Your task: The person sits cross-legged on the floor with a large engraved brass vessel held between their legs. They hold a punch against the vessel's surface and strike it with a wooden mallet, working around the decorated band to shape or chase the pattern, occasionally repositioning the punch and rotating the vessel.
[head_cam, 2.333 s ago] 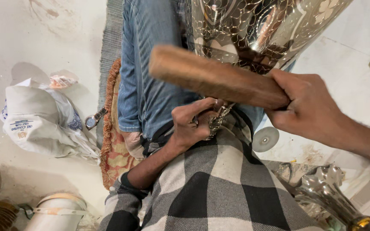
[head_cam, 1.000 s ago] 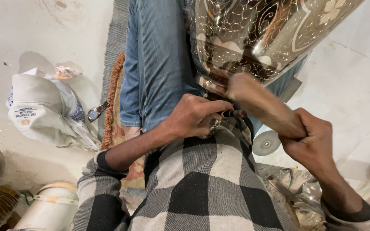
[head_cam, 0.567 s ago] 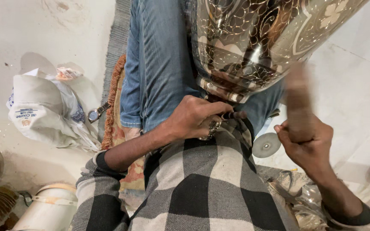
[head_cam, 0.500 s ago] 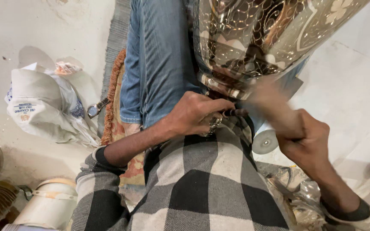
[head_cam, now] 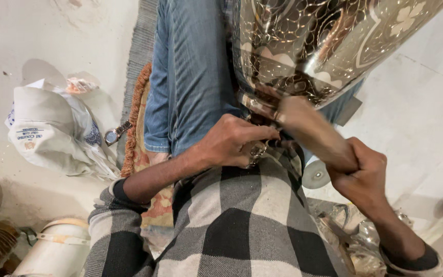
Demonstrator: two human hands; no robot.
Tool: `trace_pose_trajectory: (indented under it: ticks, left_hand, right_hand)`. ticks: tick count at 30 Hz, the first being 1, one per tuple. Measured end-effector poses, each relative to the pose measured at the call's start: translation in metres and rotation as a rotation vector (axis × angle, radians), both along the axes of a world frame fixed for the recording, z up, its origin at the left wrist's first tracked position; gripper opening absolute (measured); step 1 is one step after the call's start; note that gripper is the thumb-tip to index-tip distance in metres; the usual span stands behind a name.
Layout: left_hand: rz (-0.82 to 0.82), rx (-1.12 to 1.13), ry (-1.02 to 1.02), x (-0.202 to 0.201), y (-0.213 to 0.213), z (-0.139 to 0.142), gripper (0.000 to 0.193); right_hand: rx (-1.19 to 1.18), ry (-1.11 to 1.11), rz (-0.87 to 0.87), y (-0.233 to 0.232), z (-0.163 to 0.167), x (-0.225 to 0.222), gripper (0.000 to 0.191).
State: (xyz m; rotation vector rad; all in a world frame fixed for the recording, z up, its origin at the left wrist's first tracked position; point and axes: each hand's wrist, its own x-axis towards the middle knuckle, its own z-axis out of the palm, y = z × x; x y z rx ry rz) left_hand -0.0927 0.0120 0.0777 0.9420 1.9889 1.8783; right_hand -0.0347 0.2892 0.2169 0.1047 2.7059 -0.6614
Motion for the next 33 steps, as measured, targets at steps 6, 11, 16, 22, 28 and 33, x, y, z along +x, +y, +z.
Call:
trace_pose_trajectory:
  ticks: [6, 11, 16, 22, 28, 33]
  left_hand:
    - [-0.04, 0.008, -0.007, 0.006, 0.002, -0.011, 0.065]
    - [-0.098, -0.088, -0.067, 0.01, 0.001, -0.013, 0.065]
    - [-0.014, 0.013, 0.005, 0.01, -0.002, -0.013, 0.058]
    - [-0.013, 0.009, -0.021, 0.006, -0.005, -0.006, 0.044]
    - [0.306, 0.303, -0.421, 0.003, -0.007, 0.007, 0.041]
    - [0.331, 0.192, -0.231, 0.005, -0.001, 0.004, 0.044]
  right_hand:
    - [0.077, 0.044, 0.012, -0.003, 0.004, -0.001, 0.018]
    - [0.091, -0.042, 0.011, -0.002, 0.003, -0.003, 0.023]
    - [-0.002, 0.072, 0.1, -0.002, 0.002, -0.003, 0.016]
    - [0.152, 0.038, 0.095, -0.007, 0.014, 0.003, 0.024]
    - [-0.219, -0.041, -0.106, -0.009, -0.015, 0.019, 0.022]
    - [-0.408, -0.007, -0.279, -0.012, -0.032, 0.021, 0.023]
